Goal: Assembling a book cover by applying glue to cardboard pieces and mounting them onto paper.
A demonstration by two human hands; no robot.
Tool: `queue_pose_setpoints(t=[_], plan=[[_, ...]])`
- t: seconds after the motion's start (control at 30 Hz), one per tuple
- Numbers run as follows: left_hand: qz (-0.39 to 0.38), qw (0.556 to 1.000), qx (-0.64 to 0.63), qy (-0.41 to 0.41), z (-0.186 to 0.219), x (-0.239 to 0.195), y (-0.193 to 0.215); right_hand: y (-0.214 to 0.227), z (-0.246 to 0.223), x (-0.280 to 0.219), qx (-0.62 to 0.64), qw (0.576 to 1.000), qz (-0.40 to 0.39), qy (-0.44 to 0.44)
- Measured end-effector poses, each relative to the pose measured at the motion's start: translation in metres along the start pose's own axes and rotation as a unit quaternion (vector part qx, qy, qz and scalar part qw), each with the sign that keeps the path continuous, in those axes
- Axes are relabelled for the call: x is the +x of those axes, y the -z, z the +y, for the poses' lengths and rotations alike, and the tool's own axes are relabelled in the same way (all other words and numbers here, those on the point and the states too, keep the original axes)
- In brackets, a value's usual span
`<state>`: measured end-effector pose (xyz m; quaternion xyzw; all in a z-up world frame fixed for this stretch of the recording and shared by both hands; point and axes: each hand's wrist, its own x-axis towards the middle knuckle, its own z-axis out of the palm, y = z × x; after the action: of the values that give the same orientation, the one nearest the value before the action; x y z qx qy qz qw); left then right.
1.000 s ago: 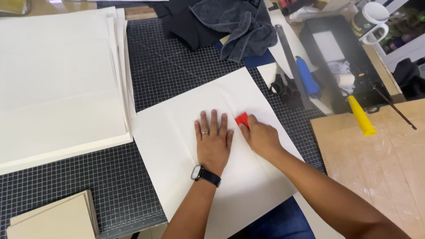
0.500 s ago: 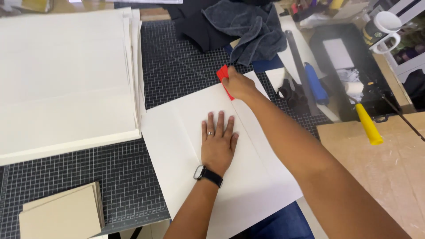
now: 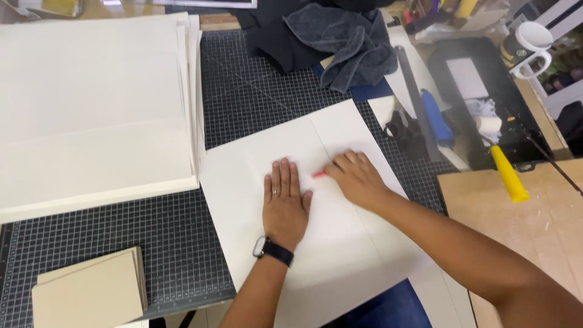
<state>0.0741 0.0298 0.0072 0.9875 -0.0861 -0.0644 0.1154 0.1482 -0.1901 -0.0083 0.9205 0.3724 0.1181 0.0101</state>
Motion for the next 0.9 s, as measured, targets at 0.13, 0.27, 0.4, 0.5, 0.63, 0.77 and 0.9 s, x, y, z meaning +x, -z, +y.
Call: queue_pose_setpoints(t=[0.13,0.27,0.4,0.5,0.63,0.77,0.9], plan=[[-0.058,0.998,0.003,0.020,0.005,0.000,0.015,-0.038,0.030,0.095,-0.011,1.000,0.010,-0.023],[-0.091,0.996,0.001,0.015,0.005,-0.002,0.025,-0.058,0.053,0.149,-0.016,1.000,-0.002,-0.012],[-0.119,0.993,-0.008,0.015,0.005,0.001,0.034,-0.017,0.064,0.159,0.028,0.994,-0.101,0.032],[-0.114,0.993,-0.021,0.008,0.004,-0.001,0.035,-0.009,0.058,0.161,0.005,0.989,-0.145,0.041],[-0.111,0.994,-0.014,0.007,0.005,0.002,0.035,-0.020,0.033,0.177,0.009,0.987,-0.156,0.039],[-0.111,0.994,-0.009,0.007,0.004,0.001,0.031,-0.024,-0.005,0.189,0.012,0.991,-0.111,0.067],[-0.095,0.995,-0.018,0.004,0.002,0.000,0.022,-0.042,-0.039,0.204,0.033,0.993,-0.079,0.078]])
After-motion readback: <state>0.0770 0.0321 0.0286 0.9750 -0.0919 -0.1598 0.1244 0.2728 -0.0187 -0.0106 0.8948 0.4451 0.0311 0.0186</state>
